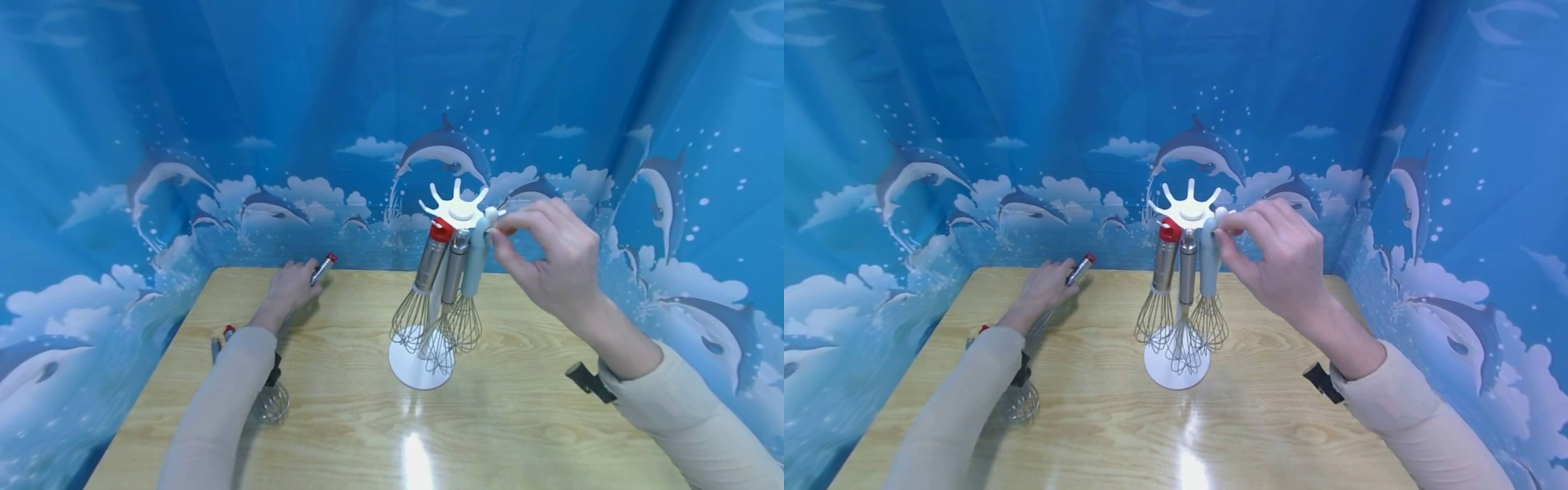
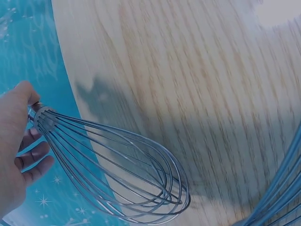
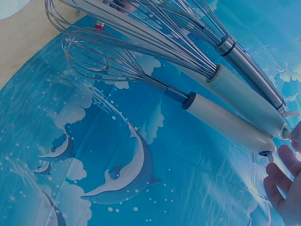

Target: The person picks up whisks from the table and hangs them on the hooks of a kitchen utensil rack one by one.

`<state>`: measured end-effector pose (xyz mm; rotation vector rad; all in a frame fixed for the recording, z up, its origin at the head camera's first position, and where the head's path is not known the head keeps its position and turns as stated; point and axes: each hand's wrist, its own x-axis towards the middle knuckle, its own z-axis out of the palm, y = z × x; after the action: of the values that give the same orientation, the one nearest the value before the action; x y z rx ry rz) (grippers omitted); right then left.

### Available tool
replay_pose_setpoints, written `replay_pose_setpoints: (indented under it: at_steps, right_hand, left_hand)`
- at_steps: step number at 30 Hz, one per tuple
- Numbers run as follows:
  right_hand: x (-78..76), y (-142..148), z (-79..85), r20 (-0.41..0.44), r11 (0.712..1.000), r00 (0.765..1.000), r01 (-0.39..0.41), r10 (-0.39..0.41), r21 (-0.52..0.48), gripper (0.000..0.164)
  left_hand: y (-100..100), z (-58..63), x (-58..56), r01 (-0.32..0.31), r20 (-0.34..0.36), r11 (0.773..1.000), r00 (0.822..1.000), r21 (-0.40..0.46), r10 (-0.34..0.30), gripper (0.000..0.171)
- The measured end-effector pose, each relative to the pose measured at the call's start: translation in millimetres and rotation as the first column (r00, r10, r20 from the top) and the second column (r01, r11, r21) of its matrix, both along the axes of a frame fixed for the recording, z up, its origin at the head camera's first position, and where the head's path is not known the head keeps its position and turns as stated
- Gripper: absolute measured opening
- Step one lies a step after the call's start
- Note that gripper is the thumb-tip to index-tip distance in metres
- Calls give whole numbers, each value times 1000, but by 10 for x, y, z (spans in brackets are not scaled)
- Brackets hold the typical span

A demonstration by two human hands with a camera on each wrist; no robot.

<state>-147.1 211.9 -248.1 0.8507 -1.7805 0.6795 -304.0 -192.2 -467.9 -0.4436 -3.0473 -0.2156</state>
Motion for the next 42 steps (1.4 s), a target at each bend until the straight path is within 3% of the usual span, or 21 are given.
replay_pose_setpoints:
  at_steps: [16, 42]
  right_hand:
    - [-13, -1, -29, -14, 1000, 1000, -10, 10, -15, 11]
    - [-17, -1, -25, -2, 1000, 1000, -8, 8, -15, 12]
  left_hand:
    - [47, 93, 65, 8, -56, 995, 998, 102, -2, 43]
    - [379, 537, 240, 31, -114, 942, 993, 335, 8, 48]
